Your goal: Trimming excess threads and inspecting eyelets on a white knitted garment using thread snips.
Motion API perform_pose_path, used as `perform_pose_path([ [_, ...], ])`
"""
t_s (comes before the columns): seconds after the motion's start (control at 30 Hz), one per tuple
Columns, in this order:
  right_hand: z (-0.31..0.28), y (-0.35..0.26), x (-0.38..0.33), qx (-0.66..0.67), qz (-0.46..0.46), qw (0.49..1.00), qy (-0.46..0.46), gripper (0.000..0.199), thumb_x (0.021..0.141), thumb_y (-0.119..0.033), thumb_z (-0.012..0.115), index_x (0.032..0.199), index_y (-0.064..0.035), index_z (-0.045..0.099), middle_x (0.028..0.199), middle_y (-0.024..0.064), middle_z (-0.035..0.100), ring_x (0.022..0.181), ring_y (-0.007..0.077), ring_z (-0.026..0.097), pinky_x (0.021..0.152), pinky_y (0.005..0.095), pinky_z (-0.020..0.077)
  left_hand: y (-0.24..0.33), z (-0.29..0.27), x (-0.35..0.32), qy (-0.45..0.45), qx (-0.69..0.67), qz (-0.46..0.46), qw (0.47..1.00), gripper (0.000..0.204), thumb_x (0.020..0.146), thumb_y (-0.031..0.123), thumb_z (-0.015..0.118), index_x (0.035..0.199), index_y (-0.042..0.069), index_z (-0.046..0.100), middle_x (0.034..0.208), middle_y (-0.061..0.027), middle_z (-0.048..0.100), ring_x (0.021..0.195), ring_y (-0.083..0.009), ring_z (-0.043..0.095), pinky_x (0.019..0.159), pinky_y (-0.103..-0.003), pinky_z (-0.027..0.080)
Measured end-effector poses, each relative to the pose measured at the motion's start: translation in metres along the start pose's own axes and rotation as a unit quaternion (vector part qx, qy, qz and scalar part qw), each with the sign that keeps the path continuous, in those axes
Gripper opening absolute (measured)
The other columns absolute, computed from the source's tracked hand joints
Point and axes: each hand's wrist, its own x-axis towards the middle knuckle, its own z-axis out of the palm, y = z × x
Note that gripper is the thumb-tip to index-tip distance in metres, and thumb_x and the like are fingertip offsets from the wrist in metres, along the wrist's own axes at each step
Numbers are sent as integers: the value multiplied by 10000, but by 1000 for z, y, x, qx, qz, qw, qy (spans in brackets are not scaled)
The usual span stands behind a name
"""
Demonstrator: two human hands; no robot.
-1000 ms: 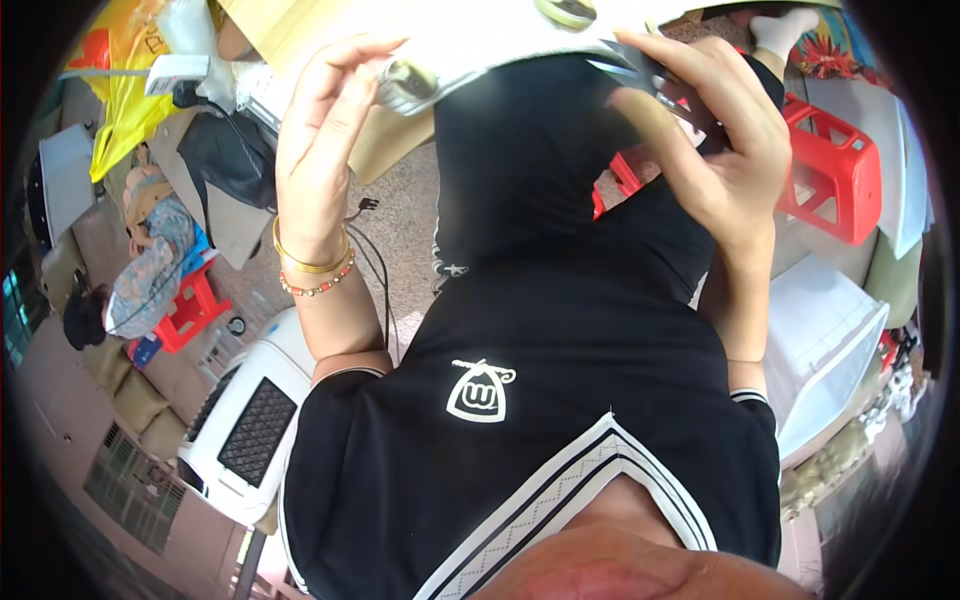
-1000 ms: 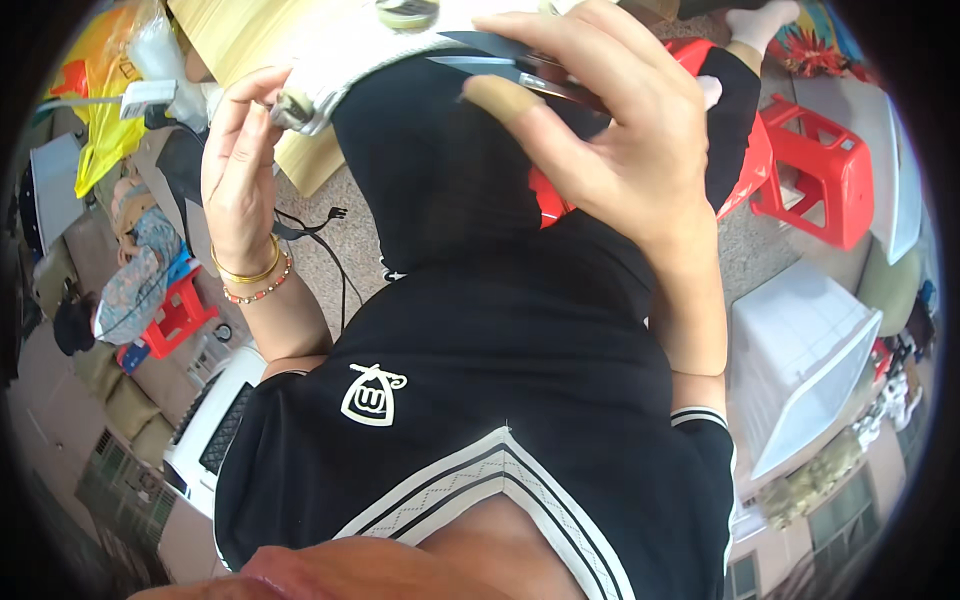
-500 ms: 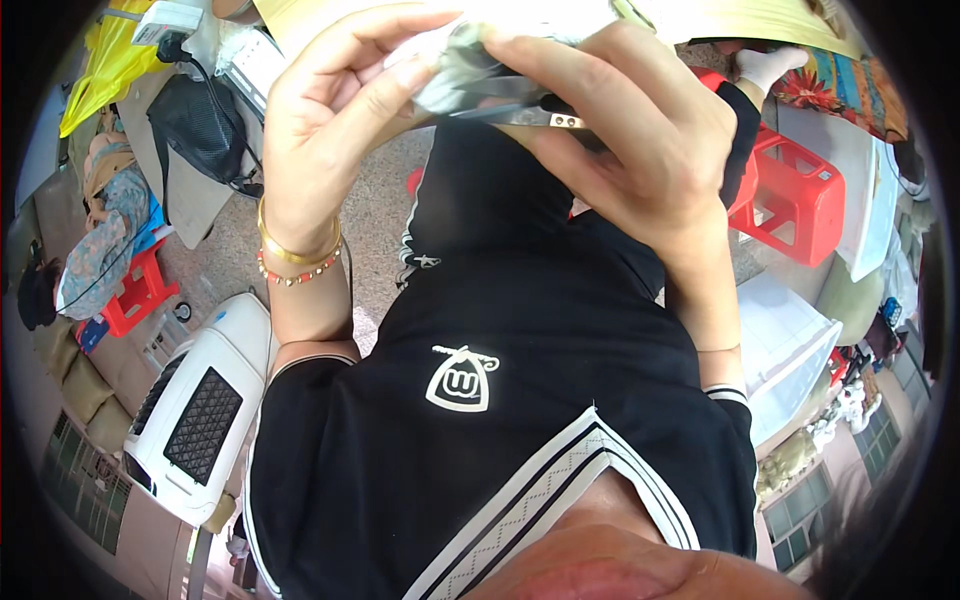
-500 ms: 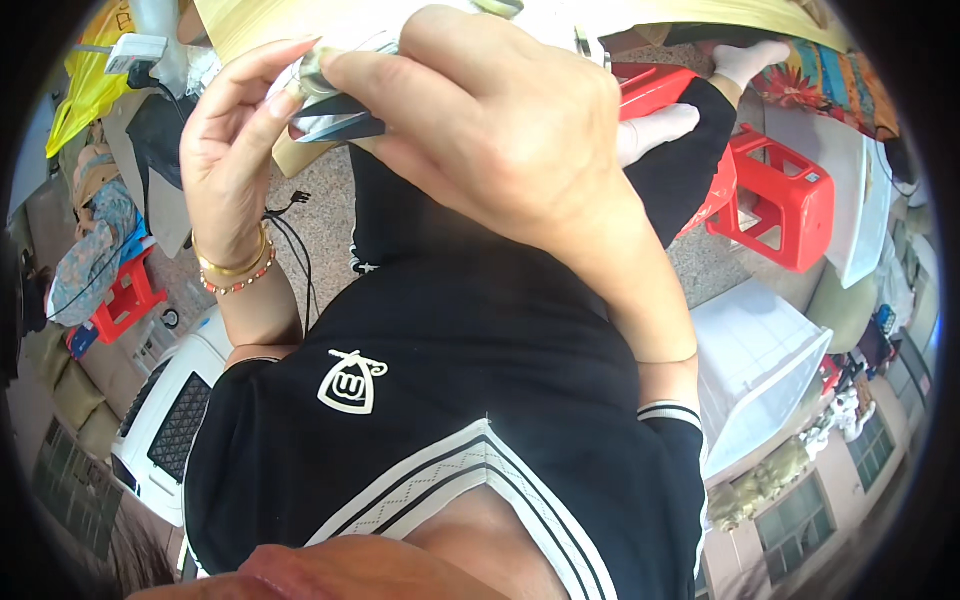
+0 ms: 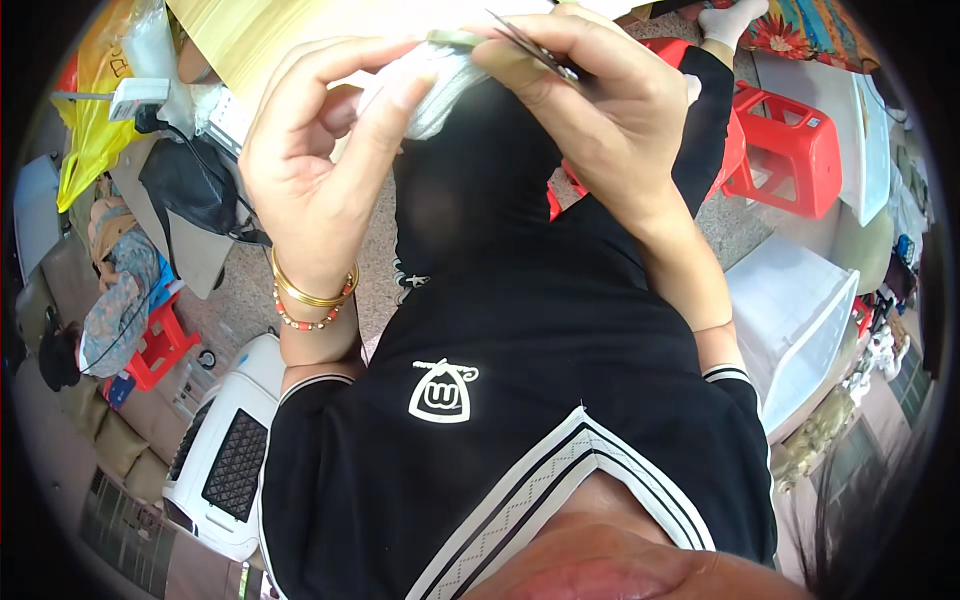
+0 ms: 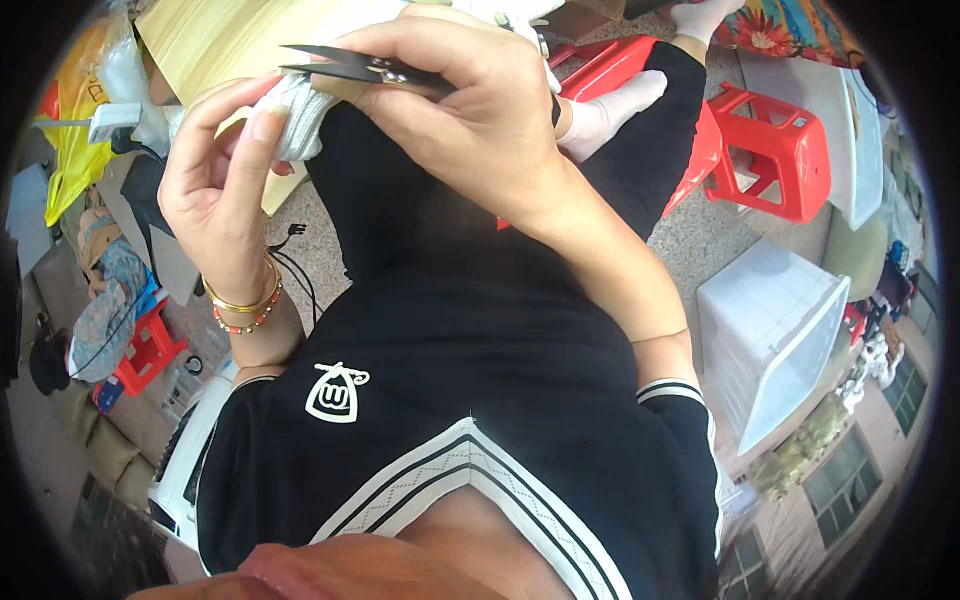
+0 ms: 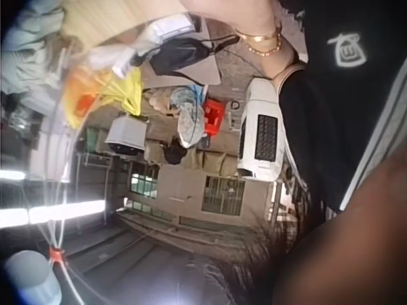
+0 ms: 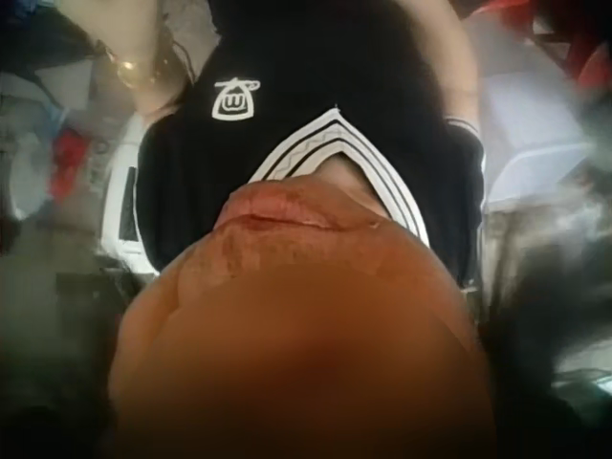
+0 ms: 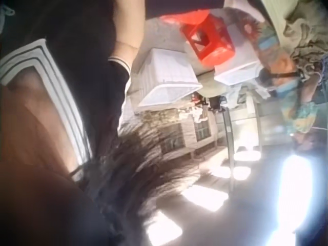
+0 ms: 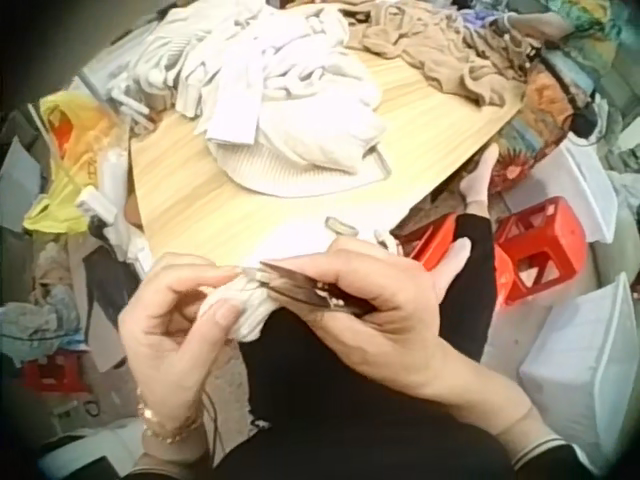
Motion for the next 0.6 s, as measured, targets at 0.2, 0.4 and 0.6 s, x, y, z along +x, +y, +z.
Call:
perform_pose_path([
  [0.2, -2, 1, -3, 13, 22, 1000, -18, 179, 746, 22, 715, 924, -4, 709, 733, 60, 643, 627, 102, 586, 551, 219, 441, -6, 2, 5, 56, 220, 180, 957, 193, 756, 5, 763, 940, 21, 706, 930, -47, 632, 708, -70, 564, 580, -188, 439],
  [0.4, -1, 16, 14, 72, -244, 967, -35, 256, 793, -4, 725, 1044, 17, 680, 768, 70, 646, 656, 106, 575, 563, 230, 429, -1, 3, 13, 29, 321, 310, 894, 163, 755, -28, 739, 905, 25, 705, 860, -67, 639, 678, -115, 578, 582, -227, 464],
  [0.6, -10, -22, 13, 66, 124, 988, -71, 203, 818, 7, 697, 1021, 17, 694, 780, 63, 671, 662, 86, 585, 561, 211, 434, -5, 4, 14, 40, 315, 287, 904, 149, 759, -24, 739, 888, 22, 679, 859, -75, 630, 734, -129, 596, 591, -233, 467],
])
